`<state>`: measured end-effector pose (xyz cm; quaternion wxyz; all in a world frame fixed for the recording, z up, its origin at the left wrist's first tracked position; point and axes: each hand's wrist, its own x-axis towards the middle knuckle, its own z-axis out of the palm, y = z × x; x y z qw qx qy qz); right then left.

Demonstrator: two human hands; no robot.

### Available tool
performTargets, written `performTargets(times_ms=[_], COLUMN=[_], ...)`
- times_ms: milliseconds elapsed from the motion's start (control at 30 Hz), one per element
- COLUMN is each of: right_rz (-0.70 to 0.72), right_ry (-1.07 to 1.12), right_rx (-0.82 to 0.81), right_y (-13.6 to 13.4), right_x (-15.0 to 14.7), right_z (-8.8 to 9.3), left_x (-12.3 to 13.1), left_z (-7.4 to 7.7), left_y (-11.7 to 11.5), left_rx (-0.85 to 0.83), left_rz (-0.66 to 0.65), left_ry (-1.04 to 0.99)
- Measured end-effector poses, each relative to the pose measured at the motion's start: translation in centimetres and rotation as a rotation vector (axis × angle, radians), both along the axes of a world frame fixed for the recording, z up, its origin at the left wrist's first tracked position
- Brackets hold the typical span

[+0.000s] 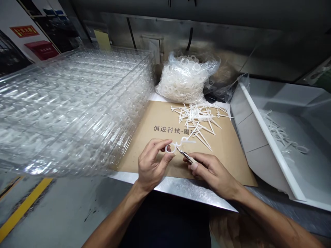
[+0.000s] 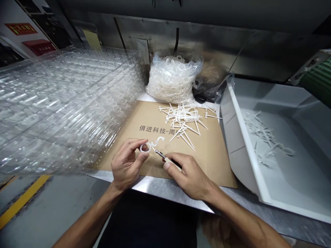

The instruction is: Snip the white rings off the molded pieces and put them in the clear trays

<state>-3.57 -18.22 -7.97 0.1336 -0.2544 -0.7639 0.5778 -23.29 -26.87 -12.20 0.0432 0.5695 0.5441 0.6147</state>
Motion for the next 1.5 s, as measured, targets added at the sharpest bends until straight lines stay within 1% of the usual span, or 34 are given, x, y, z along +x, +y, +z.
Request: performTargets(times_ms=[433, 800, 1267, 1400, 1500], right_rz=[0.005, -0.011, -0.004, -0.003, -0.001], right_ry=[0.0, 0.0, -0.016, -0.019, -0.038], right_rx=[0.013, 0.064, 0.083, 0.112, 0.163], right_y=[0.08, -0.03, 0.01, 0.04, -0.04], right_x=[0.09, 0.02, -0.02, -0.02, -0.07], right_z=[-0.5, -0.71, -0.59, -0.47, -0.41], left_x=[0.14, 0.13, 0.16, 0.16, 0.15], left_z=[0.11, 0.12, 0.26, 0.27, 0.19], left_y=[0.05, 0.02, 0.01, 0.04, 0.06], left_rx=[0.005, -0.009, -0.024, -0.027, -0.031], left_rz=[-0.012, -0.012, -0.004, 0.001, -0.002], left_ry=[0.037, 0.081, 0.095, 0.103, 0.102])
